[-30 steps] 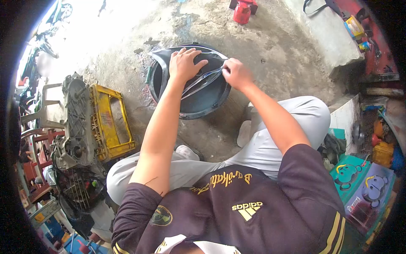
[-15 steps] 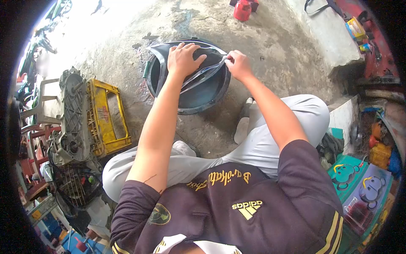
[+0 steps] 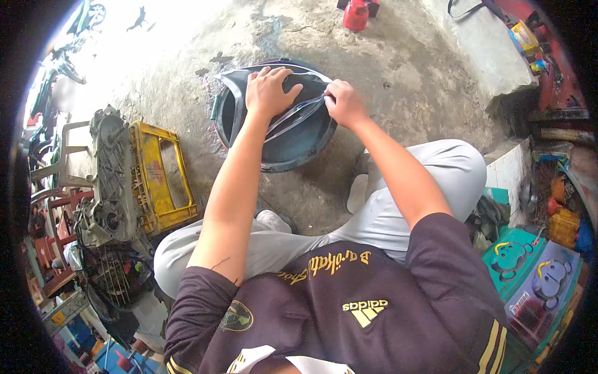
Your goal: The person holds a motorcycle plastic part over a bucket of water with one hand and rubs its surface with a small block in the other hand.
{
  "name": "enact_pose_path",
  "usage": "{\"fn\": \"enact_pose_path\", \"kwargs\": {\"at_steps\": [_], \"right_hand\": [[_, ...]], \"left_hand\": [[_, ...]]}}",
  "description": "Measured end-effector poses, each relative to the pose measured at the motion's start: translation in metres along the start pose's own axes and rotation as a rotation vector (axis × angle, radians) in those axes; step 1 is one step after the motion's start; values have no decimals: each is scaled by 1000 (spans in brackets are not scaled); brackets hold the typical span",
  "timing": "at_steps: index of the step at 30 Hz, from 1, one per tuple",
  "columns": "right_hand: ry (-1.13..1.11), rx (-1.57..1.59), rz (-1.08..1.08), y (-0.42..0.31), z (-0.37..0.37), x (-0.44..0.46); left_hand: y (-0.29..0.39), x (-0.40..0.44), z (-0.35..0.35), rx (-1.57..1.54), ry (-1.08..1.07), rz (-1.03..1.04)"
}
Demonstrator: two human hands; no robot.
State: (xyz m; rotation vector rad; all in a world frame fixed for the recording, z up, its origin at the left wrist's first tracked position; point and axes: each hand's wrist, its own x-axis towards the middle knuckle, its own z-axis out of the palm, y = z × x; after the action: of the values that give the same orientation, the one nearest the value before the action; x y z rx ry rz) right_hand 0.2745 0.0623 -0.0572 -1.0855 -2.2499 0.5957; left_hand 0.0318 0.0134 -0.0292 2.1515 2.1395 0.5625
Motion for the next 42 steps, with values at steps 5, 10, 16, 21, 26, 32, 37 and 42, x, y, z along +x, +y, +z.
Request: {"fn": "enact_pose_path", "kwargs": {"at_steps": [5, 10, 16, 21, 26, 32, 37, 42], "right_hand": [[45, -4, 65, 13, -1, 9], [-41, -37, 5, 0, -2, 1], [-25, -146, -37, 8, -7, 12], [-47, -66, -193, 19, -5, 12], [-19, -144, -52, 21, -4, 5], [-50, -150, -82, 36, -3, 16], [-68, -84, -210, 9, 1, 9], [-30, -79, -209, 19, 2, 12]], "left_hand": [[5, -1, -8, 32, -5, -15], [4, 1, -6, 27, -2, -16], [2, 1, 1, 3, 40, -2], [4, 4, -2, 50, 23, -18], [5, 1, -4, 38, 15, -21], [3, 0, -1, 66, 1, -10], [2, 0, 1, 75, 17, -1], [2, -1, -1, 41, -1, -4]]}}
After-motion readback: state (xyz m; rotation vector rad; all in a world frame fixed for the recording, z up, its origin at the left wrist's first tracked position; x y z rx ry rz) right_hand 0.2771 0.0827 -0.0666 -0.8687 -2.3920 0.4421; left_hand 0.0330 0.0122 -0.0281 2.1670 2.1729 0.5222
